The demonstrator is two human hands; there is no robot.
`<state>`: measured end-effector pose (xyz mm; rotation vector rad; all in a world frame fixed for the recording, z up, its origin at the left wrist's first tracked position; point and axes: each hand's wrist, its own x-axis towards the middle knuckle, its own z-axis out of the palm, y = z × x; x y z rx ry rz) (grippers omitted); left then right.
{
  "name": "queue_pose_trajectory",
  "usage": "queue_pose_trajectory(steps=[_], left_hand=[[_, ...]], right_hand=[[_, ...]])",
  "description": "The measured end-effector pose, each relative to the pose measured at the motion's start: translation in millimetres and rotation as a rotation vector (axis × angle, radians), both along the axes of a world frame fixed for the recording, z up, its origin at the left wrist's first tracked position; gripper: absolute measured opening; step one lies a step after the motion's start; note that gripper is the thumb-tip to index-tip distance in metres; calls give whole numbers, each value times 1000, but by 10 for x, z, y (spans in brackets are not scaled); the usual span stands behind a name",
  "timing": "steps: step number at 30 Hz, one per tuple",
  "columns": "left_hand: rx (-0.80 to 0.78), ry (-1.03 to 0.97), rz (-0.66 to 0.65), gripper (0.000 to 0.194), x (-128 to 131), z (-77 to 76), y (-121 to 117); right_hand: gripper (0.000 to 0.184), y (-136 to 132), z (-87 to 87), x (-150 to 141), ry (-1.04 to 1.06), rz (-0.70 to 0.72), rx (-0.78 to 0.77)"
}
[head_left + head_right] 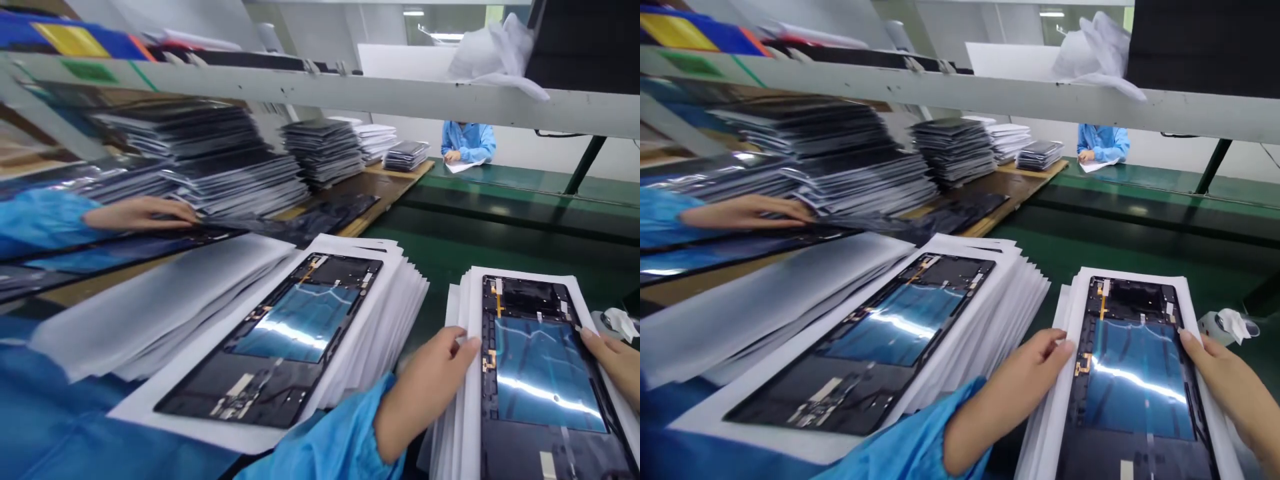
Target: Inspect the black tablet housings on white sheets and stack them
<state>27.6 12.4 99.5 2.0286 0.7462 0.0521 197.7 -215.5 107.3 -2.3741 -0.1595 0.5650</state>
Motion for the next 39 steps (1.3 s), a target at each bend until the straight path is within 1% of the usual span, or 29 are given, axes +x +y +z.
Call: queue_pose_trajectory(steps=[1,2,3,4,5,6,7,9,10,12,13,14,15,16,19,21,24,26,27,28,30,31,32,33,36,37,39], left_hand=[[-3,66,-32,50,23,33,2],[5,113,-58,49,44,57,11],[21,137,-73,46,64,74,24],[36,143,-79,43,82,84,38],[40,144,-82,41,99,87,54],[38,139,-92,40,113,84,68],[37,126,-106,39,124,76,79],[40,94,-132,40,138,50,96],[41,82,-143,40,143,37,102],[35,93,-154,43,155,26,111],[36,110,-154,45,163,33,114],[52,119,-157,46,171,51,116],[81,115,-167,47,178,79,115],[116,98,-181,47,183,115,109],[196,10,-229,47,187,230,76],[201,-14,-243,47,186,270,57],[178,-14,-246,47,190,245,58],[162,30,-247,49,192,203,72],[151,72,-253,50,192,185,79],[142,120,-266,50,189,174,82],[113,217,-324,49,177,180,79],[98,244,-356,48,171,196,74],[82,250,-385,47,165,219,66],[71,243,-404,45,161,246,58],[33,182,-390,44,155,323,31],[14,154,-359,43,152,341,21],[-51,84,-259,43,140,362,2]], right_hand=[[51,50,13,1,138,-12,42],[47,89,26,2,201,-9,68],[44,115,39,-2,172,-5,56],[43,125,52,-17,81,-6,0],[42,120,68,-49,-74,14,-62],[42,102,90,-103,-301,59,-109],[40,75,120,-181,-572,114,-131],[30,30,200,-395,-1114,215,-100],[26,26,243,-512,-1334,254,-73],[28,77,306,-704,-1617,341,-55],[22,124,320,-758,-1692,415,-73],[14,175,322,-779,-1718,463,-82],[11,221,313,-773,-1718,486,-94],[15,256,295,-748,-1688,478,-101],[21,289,216,-664,-1620,399,-79],[20,277,161,-649,-1601,383,-60],[20,265,95,-660,-1588,389,-52],[20,254,65,-636,-1543,390,-24],[20,241,57,-606,-1429,350,13],[21,219,56,-565,-1247,274,54],[32,157,69,-460,-798,77,113],[38,124,82,-403,-597,10,122],[43,94,96,-347,-424,-21,129],[45,71,112,-298,-295,-26,137],[41,63,161,-214,-46,-24,166],[41,76,182,-212,-16,-47,162],[41,116,235,-245,-52,-94,128]])
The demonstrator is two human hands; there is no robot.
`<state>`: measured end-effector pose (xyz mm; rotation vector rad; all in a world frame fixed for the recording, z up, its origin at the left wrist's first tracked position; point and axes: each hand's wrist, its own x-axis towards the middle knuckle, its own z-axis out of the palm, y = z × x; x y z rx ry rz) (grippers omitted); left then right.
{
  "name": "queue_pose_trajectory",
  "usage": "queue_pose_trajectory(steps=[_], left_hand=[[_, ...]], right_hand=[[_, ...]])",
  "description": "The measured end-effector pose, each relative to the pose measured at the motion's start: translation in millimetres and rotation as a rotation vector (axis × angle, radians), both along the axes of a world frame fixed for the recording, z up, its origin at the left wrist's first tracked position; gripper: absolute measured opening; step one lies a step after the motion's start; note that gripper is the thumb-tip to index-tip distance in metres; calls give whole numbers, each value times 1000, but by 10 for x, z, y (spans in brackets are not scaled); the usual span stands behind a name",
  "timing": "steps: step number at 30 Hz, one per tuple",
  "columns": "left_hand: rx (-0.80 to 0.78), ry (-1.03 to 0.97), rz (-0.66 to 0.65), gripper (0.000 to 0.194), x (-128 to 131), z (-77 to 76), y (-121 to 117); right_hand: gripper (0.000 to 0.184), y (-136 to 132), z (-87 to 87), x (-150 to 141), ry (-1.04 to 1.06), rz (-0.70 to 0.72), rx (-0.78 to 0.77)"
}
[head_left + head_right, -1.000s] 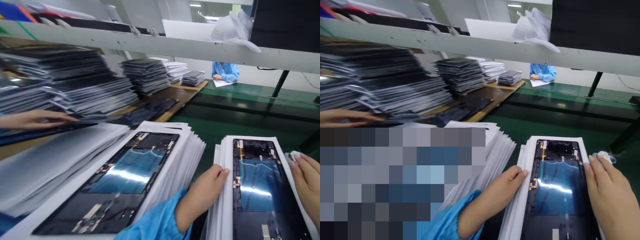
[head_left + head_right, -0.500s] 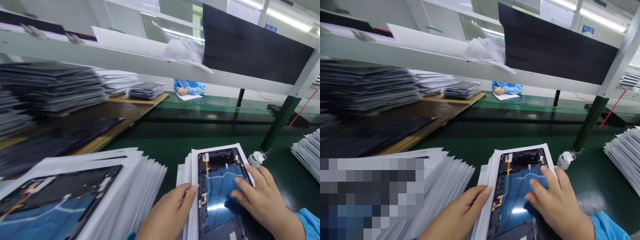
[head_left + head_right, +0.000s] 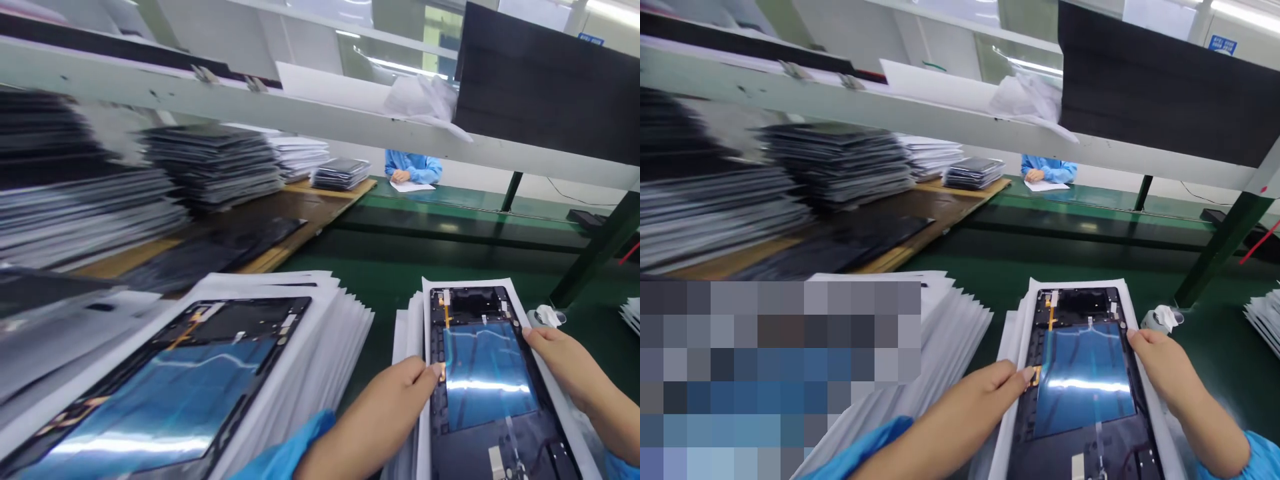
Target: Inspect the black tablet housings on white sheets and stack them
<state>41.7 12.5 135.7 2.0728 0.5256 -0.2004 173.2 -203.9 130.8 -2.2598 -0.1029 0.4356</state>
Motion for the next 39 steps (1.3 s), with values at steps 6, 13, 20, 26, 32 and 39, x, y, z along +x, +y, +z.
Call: queue_pose_trajectory(steps=[6,13,20,26,32,39], left_hand=[[-303,-258,393,43,-12,-50,-73],[-593,-388,465,39,-61,-94,-134],[-825,-426,239,30,-206,7,-136],[-779,-463,278,34,-191,-54,-153],[-623,-447,394,33,-169,-43,-183],[-468,-466,453,32,-135,-84,-172]], right_hand=[[41,141,154,-256,-243,-199,-65],[41,285,46,-376,-252,-203,19],[38,299,10,-303,-208,-176,-29],[38,281,-48,-310,-252,-170,38],[43,292,-101,-329,-257,-206,139],[43,276,-201,-305,-246,-185,271]])
